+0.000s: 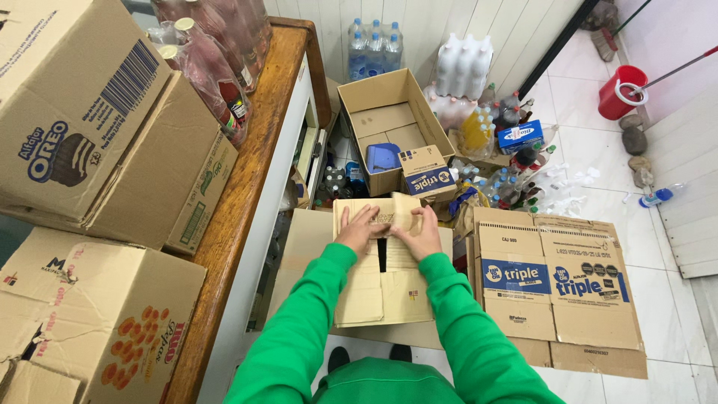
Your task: The person assembles several cardboard boxes by hand, folding the bottom flaps and securing them before placing the completed boxes on a wooden counter.
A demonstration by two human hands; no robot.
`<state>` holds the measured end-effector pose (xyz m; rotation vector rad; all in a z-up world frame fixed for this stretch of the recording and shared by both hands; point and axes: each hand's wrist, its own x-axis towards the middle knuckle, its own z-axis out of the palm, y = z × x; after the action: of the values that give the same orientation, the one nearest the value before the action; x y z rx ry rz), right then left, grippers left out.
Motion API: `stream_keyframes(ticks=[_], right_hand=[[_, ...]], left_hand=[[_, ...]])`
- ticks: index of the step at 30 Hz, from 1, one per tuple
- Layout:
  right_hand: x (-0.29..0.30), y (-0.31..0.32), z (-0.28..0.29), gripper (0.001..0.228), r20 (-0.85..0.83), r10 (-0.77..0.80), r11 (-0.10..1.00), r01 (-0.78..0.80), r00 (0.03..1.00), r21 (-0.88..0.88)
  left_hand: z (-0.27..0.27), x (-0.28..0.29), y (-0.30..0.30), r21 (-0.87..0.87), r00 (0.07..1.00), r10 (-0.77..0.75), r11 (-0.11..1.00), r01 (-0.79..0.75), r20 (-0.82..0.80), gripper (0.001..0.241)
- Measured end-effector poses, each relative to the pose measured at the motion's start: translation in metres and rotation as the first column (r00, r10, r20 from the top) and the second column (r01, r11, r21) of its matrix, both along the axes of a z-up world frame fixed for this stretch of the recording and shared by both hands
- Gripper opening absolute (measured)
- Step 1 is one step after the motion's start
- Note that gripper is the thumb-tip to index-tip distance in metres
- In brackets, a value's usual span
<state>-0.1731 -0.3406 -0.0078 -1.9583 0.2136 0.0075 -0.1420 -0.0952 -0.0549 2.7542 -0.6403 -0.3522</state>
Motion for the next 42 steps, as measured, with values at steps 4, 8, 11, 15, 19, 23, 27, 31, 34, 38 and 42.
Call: stream_keyframes(ticks=[4,8,11,15,19,23,27,31,34,38,42], right_hand=[[-0.019,0.014,0.055,0.137,-0.264,0.002,0.979,-0.055,0.964,-0.194],[-0.001,-0.010,-0.002,0.147,-0.380,-0.025,0.985,-0.042,0.925,-0.165],[0.012,-0.025,-0.054,0.129,-0.513,-0.018,0.984,-0.076,0.858,-0.161],[-0.035,-0.036,-0.057,0.114,-0.585,0.072,0.977,0.062,0.808,0.206],[-0.112,-0.023,-0.010,0.105,-0.668,-0.022,0.835,0.381,0.744,0.397],[-0.159,-0.027,-0.033,0.098,-0.624,0.022,0.901,0.254,0.781,0.351],[-0.168,-0.042,-0.086,0.091,-0.567,0.091,0.958,0.084,0.819,0.275],[-0.148,-0.076,-0.162,0.085,-0.495,0.190,0.976,-0.110,0.848,0.187],[-0.137,-0.083,-0.105,0.145,-0.177,0.382,0.893,-0.312,0.907,0.325],[-0.128,-0.079,-0.017,0.161,-0.262,0.409,0.910,-0.368,0.874,0.191],[-0.111,-0.092,0.012,0.181,0.254,0.478,0.873,-0.421,0.841,-0.248]], left_hand=[[0.001,-0.017,0.028,-0.397,0.929,0.281,0.902,-0.171,0.240,0.039],[0.024,-0.058,0.043,-0.430,0.818,0.569,0.721,-0.544,-0.081,0.073],[0.004,-0.087,0.058,-0.267,0.566,0.552,0.530,-0.805,-0.612,0.116],[0.009,-0.143,0.070,-0.374,0.403,0.251,0.158,-0.914,-0.880,0.100],[-0.117,-0.193,0.093,-0.253,0.269,0.077,0.174,-0.952,-0.960,0.088],[-0.007,-0.235,0.061,0.028,0.033,0.211,0.276,-0.961,-0.977,0.099],[0.001,-0.243,0.055,0.025,-0.003,0.176,0.122,-0.992,-0.984,0.087],[0.009,-0.229,0.074,-0.097,0.104,0.133,0.058,-0.994,-0.986,0.090],[0.015,-0.224,0.092,-0.184,0.182,0.111,-0.010,-0.983,-0.977,0.094],[0.016,-0.249,0.104,-0.257,0.245,0.109,-0.110,-0.960,-0.963,0.097],[0.042,-0.258,0.121,-0.334,0.332,0.045,-0.204,-0.920,-0.942,0.118]])
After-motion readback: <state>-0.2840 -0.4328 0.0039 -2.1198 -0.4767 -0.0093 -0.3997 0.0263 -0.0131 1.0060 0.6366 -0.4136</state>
